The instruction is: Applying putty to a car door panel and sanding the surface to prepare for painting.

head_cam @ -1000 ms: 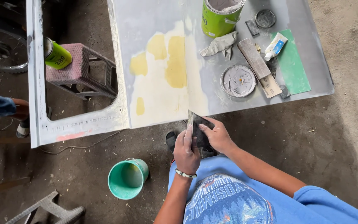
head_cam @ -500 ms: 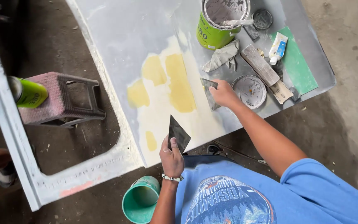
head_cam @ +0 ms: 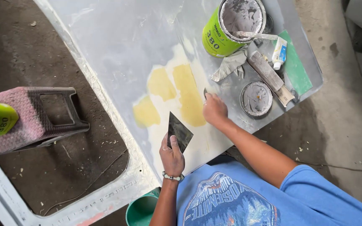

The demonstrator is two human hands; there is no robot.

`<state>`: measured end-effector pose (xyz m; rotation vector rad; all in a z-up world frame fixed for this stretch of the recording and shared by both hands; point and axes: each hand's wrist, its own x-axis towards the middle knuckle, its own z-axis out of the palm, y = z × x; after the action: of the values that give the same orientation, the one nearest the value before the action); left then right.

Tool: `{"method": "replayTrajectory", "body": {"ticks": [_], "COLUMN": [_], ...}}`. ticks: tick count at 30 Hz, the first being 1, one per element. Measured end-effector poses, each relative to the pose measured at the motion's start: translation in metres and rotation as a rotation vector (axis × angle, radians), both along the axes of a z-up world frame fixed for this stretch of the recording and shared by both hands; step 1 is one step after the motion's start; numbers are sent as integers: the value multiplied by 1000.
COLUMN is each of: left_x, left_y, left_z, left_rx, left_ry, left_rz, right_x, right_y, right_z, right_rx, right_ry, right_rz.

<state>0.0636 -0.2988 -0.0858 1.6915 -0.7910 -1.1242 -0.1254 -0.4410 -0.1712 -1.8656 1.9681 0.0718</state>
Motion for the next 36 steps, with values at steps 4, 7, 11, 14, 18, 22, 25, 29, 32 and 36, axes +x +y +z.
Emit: {"method": "replayTrajectory", "body": {"ticks": [4, 7, 11, 14, 18, 22, 25, 29, 32, 36], "left_x": [7, 12, 18, 16, 12, 11, 11, 7, 7, 4], "left_y": [-14, -24, -28, -29, -32, -34, -39, -45, -51, -50], "left_z": [0, -6, -9, -14, -13, -15, -13, -9, -6, -23], "left_rx": [28, 13, -22, -32, 17, -57, 62, -10, -125, 89], "left_ry": [90, 56, 17, -5, -2, -30, 53, 66, 55, 74], "left_rz": [-28, -34, -41, -38, -33, -9, 19, 35, 35, 40], "right_x": [3, -5, -26, -17, 7, -20, -16, 4, -14, -19], "right_y": [10, -9, -21, -9, 10, -15, -18, -7, -18, -7], "right_z": [-2, 17, 12, -11, -2, 4, 0, 2, 6, -27], "right_rx": [-55, 97, 102, 20, -10, 177, 164, 176, 172, -5], "right_ry": [21, -226, -180, -72, -113, -176, -64, -9, -102, -81], "right_rz": [99, -51, -133, -22, 88, -108, -68, 36, -10, 162]}}
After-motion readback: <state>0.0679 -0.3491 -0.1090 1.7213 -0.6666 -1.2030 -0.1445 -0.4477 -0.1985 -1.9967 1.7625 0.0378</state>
